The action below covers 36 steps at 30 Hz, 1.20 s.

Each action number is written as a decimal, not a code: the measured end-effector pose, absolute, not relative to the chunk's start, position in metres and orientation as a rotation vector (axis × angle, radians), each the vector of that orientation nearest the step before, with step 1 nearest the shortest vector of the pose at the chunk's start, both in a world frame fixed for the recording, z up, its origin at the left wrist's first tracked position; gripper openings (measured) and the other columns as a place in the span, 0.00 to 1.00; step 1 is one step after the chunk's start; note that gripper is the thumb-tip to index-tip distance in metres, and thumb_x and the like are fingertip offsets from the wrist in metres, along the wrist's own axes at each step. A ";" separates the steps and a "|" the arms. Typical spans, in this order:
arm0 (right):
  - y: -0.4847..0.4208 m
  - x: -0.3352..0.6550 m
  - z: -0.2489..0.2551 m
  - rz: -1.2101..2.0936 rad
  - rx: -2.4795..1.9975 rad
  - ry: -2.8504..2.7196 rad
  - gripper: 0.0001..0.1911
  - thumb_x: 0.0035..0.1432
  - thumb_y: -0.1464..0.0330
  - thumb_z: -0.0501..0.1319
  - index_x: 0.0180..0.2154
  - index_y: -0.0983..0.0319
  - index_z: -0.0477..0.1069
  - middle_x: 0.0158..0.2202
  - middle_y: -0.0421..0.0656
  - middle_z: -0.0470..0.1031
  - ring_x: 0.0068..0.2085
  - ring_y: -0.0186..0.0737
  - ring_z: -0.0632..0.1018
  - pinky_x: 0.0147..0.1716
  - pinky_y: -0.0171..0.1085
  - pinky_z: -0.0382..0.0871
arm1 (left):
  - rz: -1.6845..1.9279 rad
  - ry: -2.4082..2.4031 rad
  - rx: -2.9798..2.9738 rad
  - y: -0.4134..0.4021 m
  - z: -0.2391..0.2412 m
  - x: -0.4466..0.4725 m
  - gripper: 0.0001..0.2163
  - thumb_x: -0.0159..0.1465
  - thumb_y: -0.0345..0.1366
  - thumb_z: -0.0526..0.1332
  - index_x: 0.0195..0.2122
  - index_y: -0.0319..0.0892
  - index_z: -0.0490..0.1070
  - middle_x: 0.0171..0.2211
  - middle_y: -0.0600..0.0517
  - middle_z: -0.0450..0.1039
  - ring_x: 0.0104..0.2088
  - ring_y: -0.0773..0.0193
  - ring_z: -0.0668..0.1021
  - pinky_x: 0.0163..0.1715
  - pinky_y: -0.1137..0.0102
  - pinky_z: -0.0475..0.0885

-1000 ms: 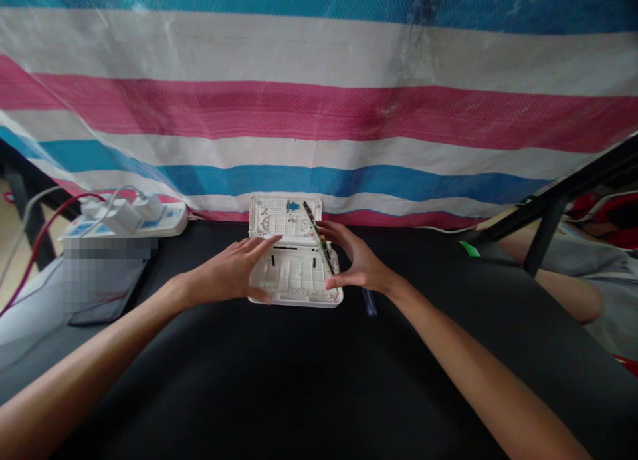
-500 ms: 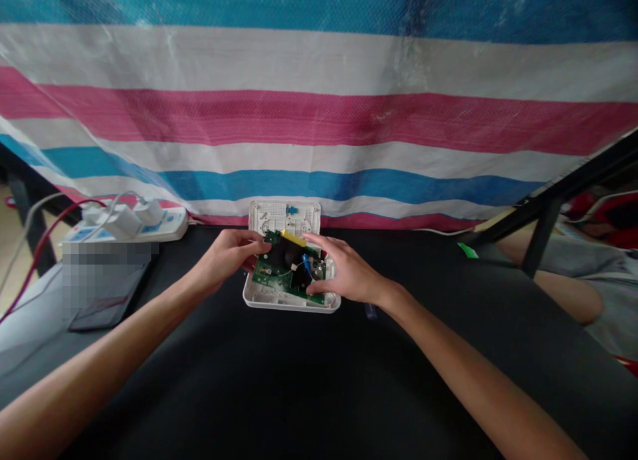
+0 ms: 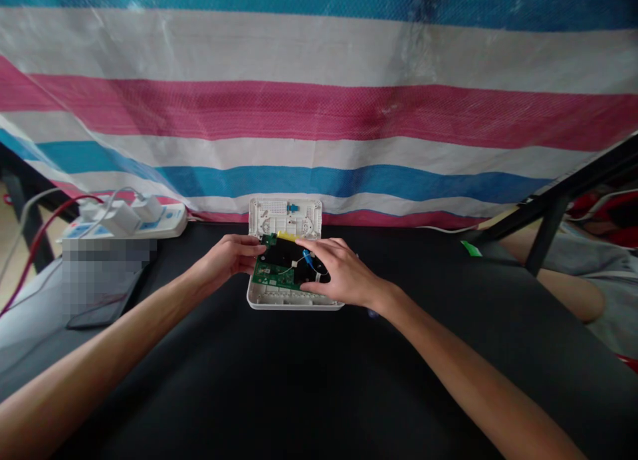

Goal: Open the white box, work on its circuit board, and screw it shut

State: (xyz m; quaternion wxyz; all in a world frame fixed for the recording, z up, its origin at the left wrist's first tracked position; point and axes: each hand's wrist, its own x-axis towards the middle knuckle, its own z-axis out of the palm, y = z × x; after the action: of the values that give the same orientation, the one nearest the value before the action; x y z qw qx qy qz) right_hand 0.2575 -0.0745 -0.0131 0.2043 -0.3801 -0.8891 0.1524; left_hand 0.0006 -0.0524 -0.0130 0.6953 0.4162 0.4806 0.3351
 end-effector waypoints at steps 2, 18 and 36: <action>-0.073 0.258 -0.015 0.422 -1.042 -2.475 0.42 0.49 0.61 0.72 0.63 0.56 0.58 0.59 0.49 0.71 0.58 0.55 0.72 0.58 0.54 0.62 | 0.721 1.045 0.934 -0.053 -0.013 0.001 0.09 0.54 0.34 0.71 0.32 0.35 0.74 0.29 0.48 0.78 0.27 0.64 0.80 0.31 0.69 0.75; -0.068 0.258 -0.018 0.583 -1.072 -2.378 0.37 0.42 0.61 0.73 0.52 0.57 0.61 0.53 0.48 0.73 0.55 0.53 0.74 0.55 0.50 0.65 | 0.348 1.199 2.573 -0.080 0.000 0.007 0.53 0.48 0.57 0.71 0.70 0.48 0.45 0.65 0.39 0.57 0.63 0.39 0.63 0.60 0.48 0.60; -0.068 0.257 -0.015 0.658 -1.085 -2.474 0.36 0.42 0.61 0.73 0.53 0.56 0.63 0.51 0.47 0.73 0.54 0.52 0.73 0.55 0.50 0.66 | 0.105 1.175 2.656 -0.069 -0.024 0.002 0.61 0.44 0.52 0.72 0.72 0.50 0.34 0.63 0.39 0.57 0.61 0.39 0.64 0.60 0.49 0.58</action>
State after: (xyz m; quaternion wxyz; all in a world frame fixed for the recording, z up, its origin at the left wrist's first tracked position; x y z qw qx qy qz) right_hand 0.2573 -0.0676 -0.0153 0.1796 -0.3837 -0.8753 0.2330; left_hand 0.0024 -0.0694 -0.0241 0.1176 0.9076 0.4015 0.0357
